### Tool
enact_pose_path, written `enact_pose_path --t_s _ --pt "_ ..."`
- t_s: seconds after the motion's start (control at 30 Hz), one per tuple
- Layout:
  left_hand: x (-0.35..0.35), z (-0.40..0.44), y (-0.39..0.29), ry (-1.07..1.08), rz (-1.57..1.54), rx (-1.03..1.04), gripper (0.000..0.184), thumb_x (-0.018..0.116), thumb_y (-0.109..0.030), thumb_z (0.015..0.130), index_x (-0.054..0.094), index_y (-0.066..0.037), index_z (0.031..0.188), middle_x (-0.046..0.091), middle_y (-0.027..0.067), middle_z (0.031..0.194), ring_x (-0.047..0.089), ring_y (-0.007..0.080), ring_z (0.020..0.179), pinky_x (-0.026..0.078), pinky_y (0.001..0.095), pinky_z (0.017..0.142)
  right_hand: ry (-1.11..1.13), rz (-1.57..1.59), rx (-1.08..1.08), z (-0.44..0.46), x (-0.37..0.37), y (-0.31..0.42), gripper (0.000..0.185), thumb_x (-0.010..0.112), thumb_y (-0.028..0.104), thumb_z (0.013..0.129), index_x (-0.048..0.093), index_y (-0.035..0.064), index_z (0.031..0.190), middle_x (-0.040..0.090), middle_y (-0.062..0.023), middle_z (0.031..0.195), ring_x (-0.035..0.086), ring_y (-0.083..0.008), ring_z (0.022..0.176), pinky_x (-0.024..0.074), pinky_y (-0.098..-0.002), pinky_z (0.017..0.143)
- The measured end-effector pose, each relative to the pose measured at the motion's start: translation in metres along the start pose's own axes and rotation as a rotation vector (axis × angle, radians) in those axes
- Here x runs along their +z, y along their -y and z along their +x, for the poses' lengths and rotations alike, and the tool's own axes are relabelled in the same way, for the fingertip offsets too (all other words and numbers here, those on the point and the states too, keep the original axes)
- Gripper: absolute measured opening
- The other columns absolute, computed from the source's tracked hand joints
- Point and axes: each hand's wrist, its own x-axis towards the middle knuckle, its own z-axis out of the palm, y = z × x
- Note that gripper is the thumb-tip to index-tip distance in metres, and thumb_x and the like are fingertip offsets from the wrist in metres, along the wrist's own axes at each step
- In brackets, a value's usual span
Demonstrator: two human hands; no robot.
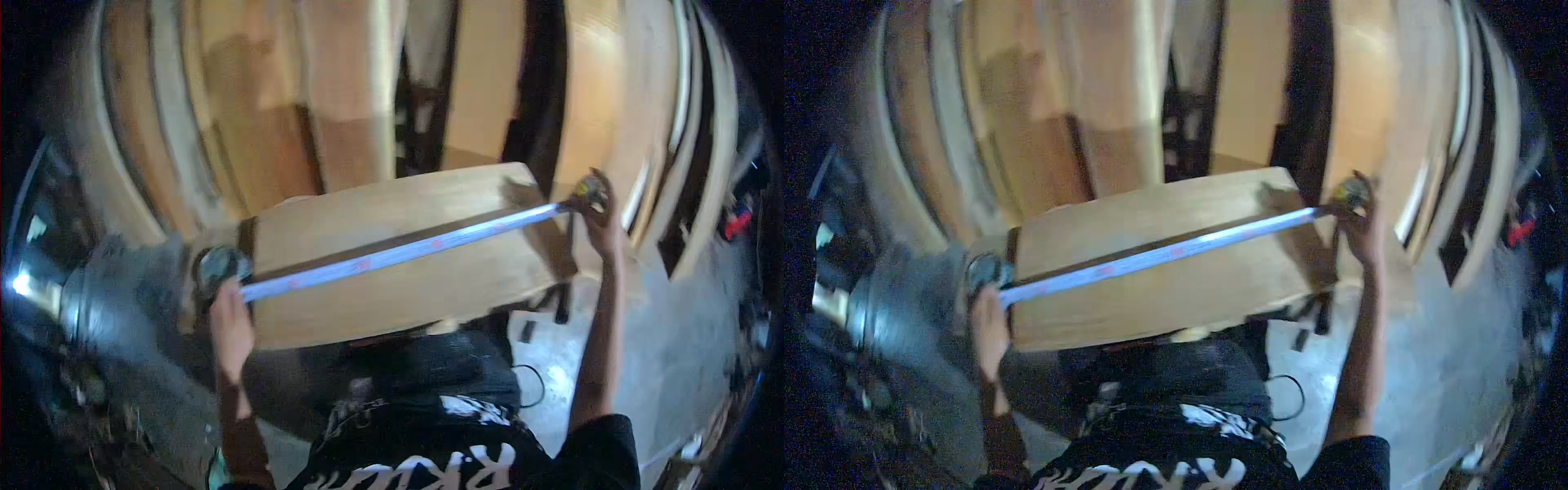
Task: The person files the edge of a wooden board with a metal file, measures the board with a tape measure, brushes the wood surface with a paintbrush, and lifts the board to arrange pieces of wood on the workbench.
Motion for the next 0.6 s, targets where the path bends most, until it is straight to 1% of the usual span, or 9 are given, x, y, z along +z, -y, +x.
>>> enact_pose_path --t_s 0.03,0.1,0.13,0.23,0.27,0.37,0.4,0.47,0.6 --pt "-0.003 0.007 -0.02 0.004 -0.075 -0.064 0.032 0.037 -0.021 0.104 0.057 0.003 0.113 0.062 0.0288 0.103 0.055 0.0503 0.1 0.044 0.0516 0.084 0.029 0.037 -0.037 0.009 0.004 -0.012 0.061 0.067 -0.007 0.086 0.044 0.0036 0.141 0.064 -0.0103 0.108 0.064 -0.0205 0.1 0.0554 -0.0348 0.087" --pt "0.011 0.015 -0.013 -0.074 -0.057 -0.007 0.033 0.036 -0.025 0.105 0.056 0.002 0.108 0.061 0.0318 0.097 0.056 0.0517 0.094 0.043 0.0555 0.081 0.066 -0.221 -0.057 0.022 0.013 -0.021 0.063 0.069 -0.006 0.085 0.043 0.0037 0.142 0.064 -0.0101 0.106 0.064 -0.0201 0.097 0.0544 -0.0339 0.085" --pt "0.013 0.018 -0.013 -0.062 -0.021 -0.008 0.035 0.035 -0.026 0.105 0.055 0.003 0.106 0.06 0.0327 0.096 0.056 0.0532 0.091 0.042 0.0579 0.08 0.048 -0.216 0.001 0.026 0.017 -0.029 0.064 0.072 -0.004 0.083 0.046 0.0033 0.141 0.065 -0.0101 0.104 0.064 -0.0198 0.094 0.0539 -0.0334 0.084" --pt "0.016 0.023 -0.016 -0.058 0.044 -0.013 0.035 0.034 -0.026 0.104 0.053 0.003 0.101 0.062 0.032 0.096 0.055 0.0545 0.09 0.041 0.0601 0.08 0.087 -0.331 -0.089 0.03 0.023 -0.05 0.064 0.075 -0.001 0.081 0.049 0.0039 0.138 0.065 -0.01 0.106 0.064 -0.0183 0.094 0.054 -0.0331 0.084" --pt "0.015 0.026 -0.018 -0.066 0.037 -0.01 0.034 0.034 -0.025 0.104 0.053 0.003 0.098 0.062 0.0335 0.091 0.057 0.0554 0.087 0.042 0.0616 0.079 0.063 -0.322 0.012 0.031 0.025 -0.052 0.063 0.078 0.003 0.08 0.051 0.0056 0.137 0.065 -0.0132 0.113 0.064 -0.022 0.099 0.0529 -0.0359 0.087" --pt "0.015 0.035 -0.017 -0.035 0.101 0.003 0.034 0.035 -0.025 0.104 0.054 0.004 0.098 0.062 0.0346 0.084 0.058 0.0552 0.083 0.045 0.0615 0.075 0.031 -0.527 0.022 0.026 0.024 -0.057 0.063 0.08 0.009 0.079 0.052 0.007 0.136 0.063 -0.0167 0.119 0.062 -0.0269 0.108 0.0504 -0.0398 0.093" --pt "0.013 0.038 -0.018 -0.014 0.109 -0.008 0.034 0.036 -0.024 0.104 0.054 0.004 0.098 0.062 0.0348 0.083 0.059 0.0548 0.083 0.045 0.0612 0.075 0.029 -0.515 0.052 0.026 0.024 -0.055 0.062 0.081 0.014 0.079 0.053 0.0075 0.135 0.062 -0.0189 0.123 0.06 -0.0304 0.115 0.0478 -0.042 0.097" --pt "0.013 0.043 -0.019 0.028 0.123 -0.024 0.034 0.037 -0.024 0.104 0.054 0.005 0.098 0.061 0.035 0.08 0.06 0.0538 0.082 0.047 0.0606 0.074 0.032 -0.558 -0.005 0.025 0.023 -0.059 0.062 0.081 0.016 0.08 0.053 0.0071 0.135 0.062 -0.0185 0.124 0.06 -0.0299 0.115 0.0477 -0.0413 0.097" --pt "0.017 0.046 -0.021 0.084 0.239 -0.046 0.032 0.039 -0.022 0.103 0.054 0.005 0.1 0.064 0.0328 0.083 0.063 0.0514 0.083 0.05 0.0592 0.074 0.033 -0.598 -0.05 0.022 0.026 -0.05 0.062 0.08 0.018 0.081 0.052 0.0059 0.135 0.062 -0.0182 0.124 0.059 -0.0301 0.115 0.0472 -0.0405 0.097"
